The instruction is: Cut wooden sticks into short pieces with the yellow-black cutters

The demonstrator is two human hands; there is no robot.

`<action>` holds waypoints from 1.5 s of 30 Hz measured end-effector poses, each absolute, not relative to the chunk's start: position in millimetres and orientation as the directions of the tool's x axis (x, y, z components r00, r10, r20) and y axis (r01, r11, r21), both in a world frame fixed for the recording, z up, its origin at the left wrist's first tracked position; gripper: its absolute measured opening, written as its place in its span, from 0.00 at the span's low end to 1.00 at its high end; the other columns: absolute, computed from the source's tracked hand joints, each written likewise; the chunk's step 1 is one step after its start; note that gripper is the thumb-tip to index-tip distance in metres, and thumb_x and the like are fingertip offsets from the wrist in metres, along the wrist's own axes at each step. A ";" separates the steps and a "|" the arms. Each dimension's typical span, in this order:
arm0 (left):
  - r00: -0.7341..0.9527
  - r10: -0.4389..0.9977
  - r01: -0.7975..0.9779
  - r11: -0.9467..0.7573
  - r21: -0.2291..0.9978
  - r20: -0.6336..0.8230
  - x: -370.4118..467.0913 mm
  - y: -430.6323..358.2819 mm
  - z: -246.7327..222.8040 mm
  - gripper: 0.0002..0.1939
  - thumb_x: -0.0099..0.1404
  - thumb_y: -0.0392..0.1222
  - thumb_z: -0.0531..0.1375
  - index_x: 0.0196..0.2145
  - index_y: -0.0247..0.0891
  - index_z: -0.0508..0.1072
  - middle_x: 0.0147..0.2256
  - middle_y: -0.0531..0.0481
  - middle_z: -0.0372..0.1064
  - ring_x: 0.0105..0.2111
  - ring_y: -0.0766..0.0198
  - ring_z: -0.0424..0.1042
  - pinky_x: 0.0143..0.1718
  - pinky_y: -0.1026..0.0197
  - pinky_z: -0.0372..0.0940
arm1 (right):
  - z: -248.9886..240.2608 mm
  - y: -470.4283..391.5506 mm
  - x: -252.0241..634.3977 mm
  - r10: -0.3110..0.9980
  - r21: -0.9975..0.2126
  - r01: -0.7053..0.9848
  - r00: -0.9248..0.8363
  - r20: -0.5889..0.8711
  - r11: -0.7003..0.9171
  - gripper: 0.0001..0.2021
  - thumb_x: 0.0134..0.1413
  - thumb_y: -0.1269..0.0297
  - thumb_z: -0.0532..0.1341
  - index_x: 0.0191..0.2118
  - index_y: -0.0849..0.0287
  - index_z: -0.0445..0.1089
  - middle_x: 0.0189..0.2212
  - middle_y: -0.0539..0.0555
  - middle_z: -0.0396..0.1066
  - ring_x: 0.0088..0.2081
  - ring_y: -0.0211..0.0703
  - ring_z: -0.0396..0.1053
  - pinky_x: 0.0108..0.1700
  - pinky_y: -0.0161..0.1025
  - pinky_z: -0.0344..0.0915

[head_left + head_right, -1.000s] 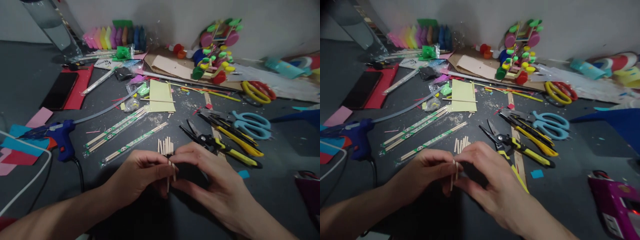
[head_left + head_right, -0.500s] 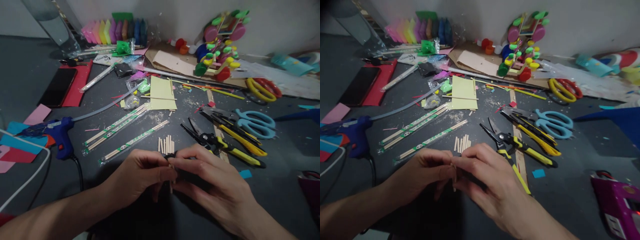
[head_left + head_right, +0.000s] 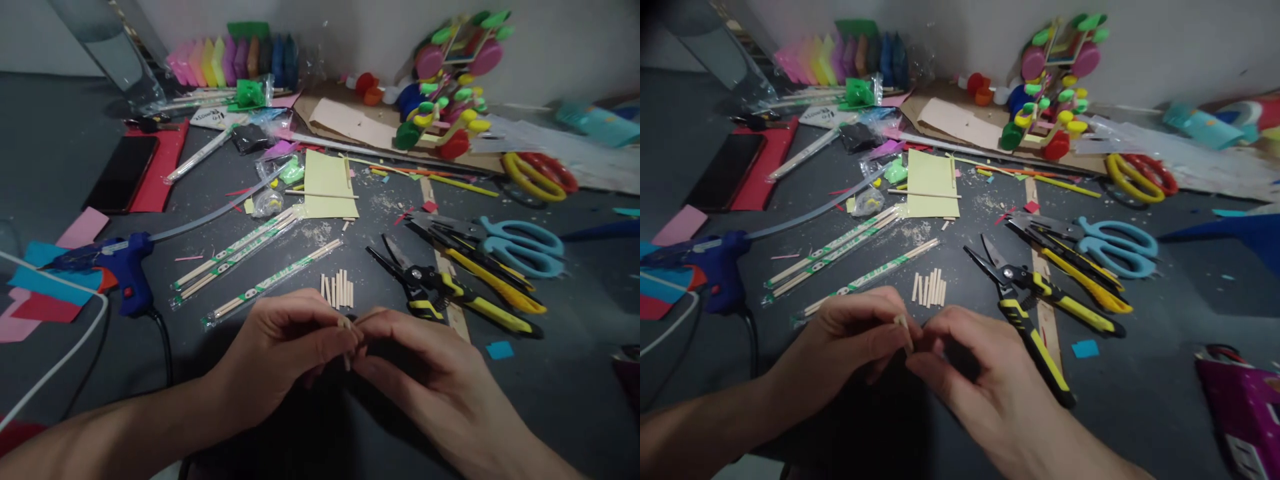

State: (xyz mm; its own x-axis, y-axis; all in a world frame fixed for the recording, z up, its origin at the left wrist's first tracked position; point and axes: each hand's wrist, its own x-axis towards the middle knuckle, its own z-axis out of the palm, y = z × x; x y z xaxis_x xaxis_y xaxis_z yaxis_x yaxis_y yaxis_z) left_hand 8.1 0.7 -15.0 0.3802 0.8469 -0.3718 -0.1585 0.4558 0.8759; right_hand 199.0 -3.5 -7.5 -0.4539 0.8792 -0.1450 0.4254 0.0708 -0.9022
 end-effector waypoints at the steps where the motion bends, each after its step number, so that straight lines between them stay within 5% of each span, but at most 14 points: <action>1: 0.351 0.875 -0.128 0.398 0.908 -0.334 7.4 0.1 -15.0 0.12 0.63 0.43 0.66 0.25 0.35 0.79 0.26 0.54 0.68 0.20 0.77 0.61 0.20 0.72 0.56 | -7.5 -3.9 196.8 0.872 -0.908 0.418 -0.457 -0.178 0.034 0.09 0.65 0.61 0.60 0.32 0.54 0.70 0.29 0.47 0.73 0.30 0.36 0.70 0.32 0.32 0.65; 10: 0.288 0.942 -0.082 0.204 0.976 -0.173 8.5 -8.4 -16.8 0.04 0.64 0.36 0.66 0.32 0.40 0.82 0.28 0.55 0.71 0.26 0.75 0.68 0.26 0.73 0.62 | -9.7 -7.9 192.9 0.811 -0.935 0.263 -0.477 -0.339 -0.236 0.13 0.63 0.56 0.61 0.30 0.56 0.73 0.27 0.47 0.69 0.29 0.36 0.64 0.30 0.32 0.61; 18: 0.321 0.936 0.022 0.147 0.989 -0.146 3.8 -6.8 -15.6 0.04 0.65 0.39 0.65 0.35 0.40 0.83 0.29 0.54 0.74 0.23 0.75 0.64 0.24 0.72 0.59 | -5.1 -2.6 196.2 0.813 -0.952 0.254 -0.510 -0.280 -0.168 0.07 0.63 0.63 0.63 0.33 0.53 0.75 0.28 0.45 0.70 0.31 0.33 0.66 0.33 0.29 0.61; 26: 0.326 0.913 -0.051 0.277 0.959 -0.247 7.5 -7.9 -14.9 0.04 0.64 0.37 0.66 0.32 0.38 0.82 0.27 0.56 0.71 0.22 0.76 0.67 0.23 0.74 0.62 | 1.5 -0.7 199.5 0.796 -0.939 0.327 -0.537 -0.279 -0.108 0.09 0.65 0.63 0.60 0.32 0.55 0.74 0.28 0.46 0.70 0.30 0.32 0.66 0.31 0.29 0.61; 33: 0.316 0.921 -0.052 0.257 0.965 -0.229 7.7 -9.4 -13.4 0.03 0.64 0.35 0.65 0.33 0.38 0.81 0.27 0.56 0.72 0.23 0.76 0.69 0.25 0.74 0.63 | -1.2 -4.1 197.7 0.855 -0.959 0.275 -0.480 -0.196 -0.065 0.08 0.62 0.69 0.64 0.40 0.46 0.76 0.32 0.40 0.75 0.32 0.29 0.70 0.35 0.25 0.63; 45: 0.337 0.877 -0.051 0.379 0.924 -0.342 6.6 -6.7 -10.3 0.02 0.63 0.37 0.66 0.32 0.40 0.80 0.26 0.57 0.76 0.26 0.73 0.73 0.29 0.73 0.68 | 3.3 -2.1 203.6 0.854 -0.922 0.379 -0.505 -0.129 0.084 0.06 0.64 0.67 0.61 0.35 0.52 0.73 0.29 0.44 0.73 0.29 0.31 0.69 0.30 0.27 0.62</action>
